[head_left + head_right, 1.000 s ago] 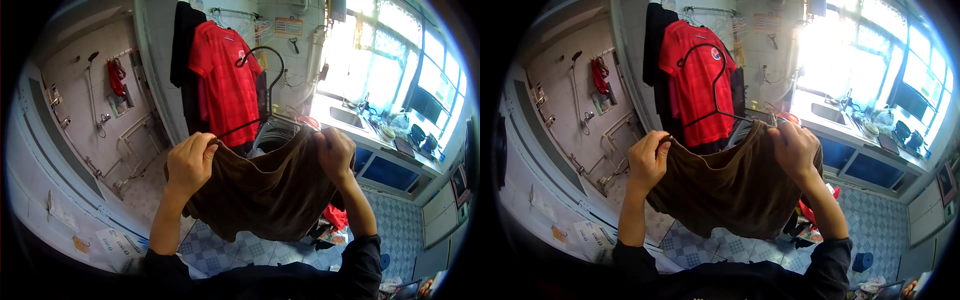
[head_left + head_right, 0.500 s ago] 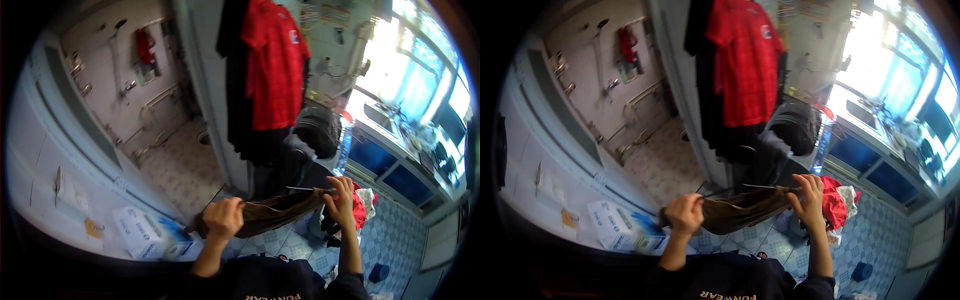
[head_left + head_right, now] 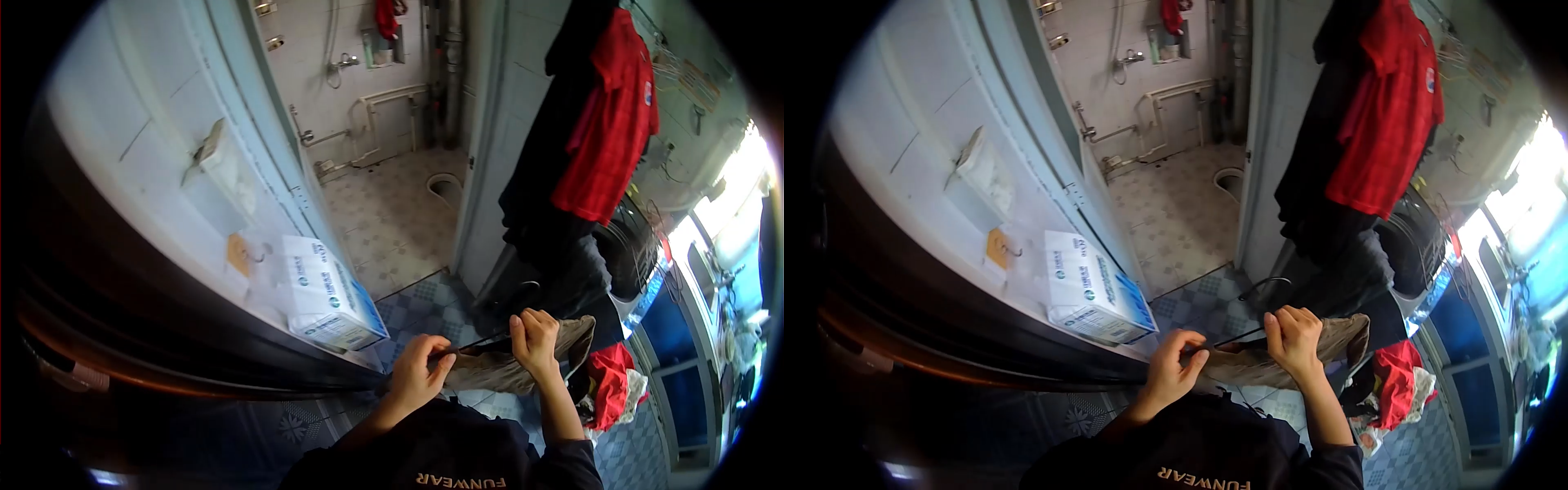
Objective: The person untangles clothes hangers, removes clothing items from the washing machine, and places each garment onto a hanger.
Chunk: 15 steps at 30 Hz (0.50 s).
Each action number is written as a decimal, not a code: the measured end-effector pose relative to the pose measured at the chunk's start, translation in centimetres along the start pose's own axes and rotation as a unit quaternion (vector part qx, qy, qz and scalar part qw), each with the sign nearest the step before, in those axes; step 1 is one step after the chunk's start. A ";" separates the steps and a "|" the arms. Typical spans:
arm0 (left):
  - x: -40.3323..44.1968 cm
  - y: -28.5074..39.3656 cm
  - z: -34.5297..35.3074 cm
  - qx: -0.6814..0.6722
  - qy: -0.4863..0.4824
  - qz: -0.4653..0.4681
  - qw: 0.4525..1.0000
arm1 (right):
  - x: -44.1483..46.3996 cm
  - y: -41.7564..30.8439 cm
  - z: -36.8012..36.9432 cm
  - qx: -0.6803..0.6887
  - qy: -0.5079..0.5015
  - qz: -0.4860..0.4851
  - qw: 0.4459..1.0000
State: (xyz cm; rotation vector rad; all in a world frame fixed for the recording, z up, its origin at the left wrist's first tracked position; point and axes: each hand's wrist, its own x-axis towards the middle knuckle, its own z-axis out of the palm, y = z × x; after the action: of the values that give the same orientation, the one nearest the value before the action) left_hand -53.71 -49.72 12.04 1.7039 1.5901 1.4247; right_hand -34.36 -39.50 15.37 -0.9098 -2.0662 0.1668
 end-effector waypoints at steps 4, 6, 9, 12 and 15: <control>0.5 1.6 -5.5 0.125 0.235 0.106 0.958 | -0.4 -0.1 0.8 0.033 0.000 -0.007 0.999; 0.0 1.2 -6.8 0.177 0.352 0.132 0.910 | -0.2 -0.4 1.1 0.061 -0.012 -0.033 0.997; 1.2 1.4 -7.4 0.204 0.379 0.141 0.892 | 0.9 -1.4 1.4 0.083 -0.019 -0.057 0.995; 1.7 0.9 -7.1 0.226 0.341 0.125 0.904 | 3.5 -2.3 2.2 0.134 -0.063 -0.109 0.983; 0.8 0.8 -6.9 0.198 0.334 0.150 0.909 | 8.4 -4.2 4.5 0.207 -0.107 -0.191 0.954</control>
State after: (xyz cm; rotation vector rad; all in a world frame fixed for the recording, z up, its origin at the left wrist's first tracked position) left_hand -59.38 -51.48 15.73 1.8510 2.1586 2.1259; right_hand -43.22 -36.15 19.79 -0.2378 -2.2437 0.4851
